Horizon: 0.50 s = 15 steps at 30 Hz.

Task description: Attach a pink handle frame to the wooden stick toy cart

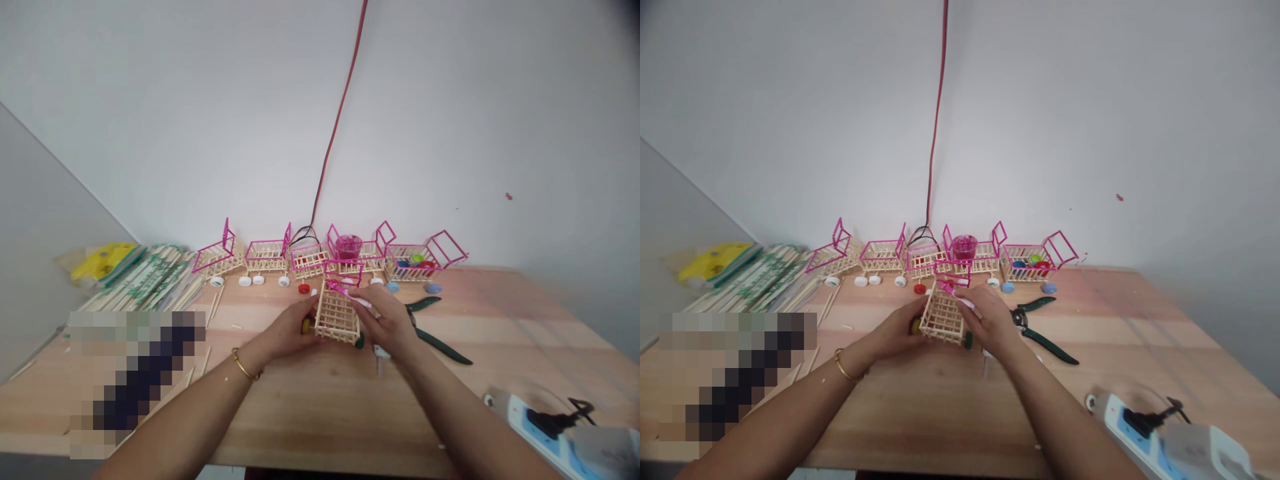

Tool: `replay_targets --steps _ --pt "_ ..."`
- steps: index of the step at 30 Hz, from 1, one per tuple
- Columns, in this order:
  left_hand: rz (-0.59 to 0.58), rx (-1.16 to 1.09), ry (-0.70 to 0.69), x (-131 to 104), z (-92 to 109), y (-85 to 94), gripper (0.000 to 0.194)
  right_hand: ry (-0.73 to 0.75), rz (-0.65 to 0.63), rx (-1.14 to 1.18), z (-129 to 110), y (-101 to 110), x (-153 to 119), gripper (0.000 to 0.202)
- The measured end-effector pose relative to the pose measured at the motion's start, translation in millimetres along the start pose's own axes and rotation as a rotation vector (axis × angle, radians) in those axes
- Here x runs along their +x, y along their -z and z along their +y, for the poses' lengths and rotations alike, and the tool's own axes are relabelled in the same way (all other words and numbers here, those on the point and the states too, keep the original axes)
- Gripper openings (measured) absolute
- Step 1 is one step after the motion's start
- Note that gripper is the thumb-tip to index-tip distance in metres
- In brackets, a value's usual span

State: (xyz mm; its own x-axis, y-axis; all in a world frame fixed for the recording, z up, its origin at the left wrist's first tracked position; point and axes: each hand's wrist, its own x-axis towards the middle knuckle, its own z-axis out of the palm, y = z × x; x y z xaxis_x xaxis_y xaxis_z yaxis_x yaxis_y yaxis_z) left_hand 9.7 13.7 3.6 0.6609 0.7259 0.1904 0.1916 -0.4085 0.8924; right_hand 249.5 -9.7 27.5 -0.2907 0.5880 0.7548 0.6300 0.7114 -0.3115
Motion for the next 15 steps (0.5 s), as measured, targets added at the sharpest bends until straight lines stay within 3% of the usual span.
replay_targets --steps 5,15 --pt "-0.001 -0.001 0.009 -0.2 0.3 -0.9 0.070 0.000 0.019 -0.013 -1.0 1.6 -0.2 0.016" --pt "-0.003 0.105 -0.016 0.5 -1.1 -1.0 0.056 -0.059 -0.008 -0.037 0.9 6.0 -5.2 0.015"
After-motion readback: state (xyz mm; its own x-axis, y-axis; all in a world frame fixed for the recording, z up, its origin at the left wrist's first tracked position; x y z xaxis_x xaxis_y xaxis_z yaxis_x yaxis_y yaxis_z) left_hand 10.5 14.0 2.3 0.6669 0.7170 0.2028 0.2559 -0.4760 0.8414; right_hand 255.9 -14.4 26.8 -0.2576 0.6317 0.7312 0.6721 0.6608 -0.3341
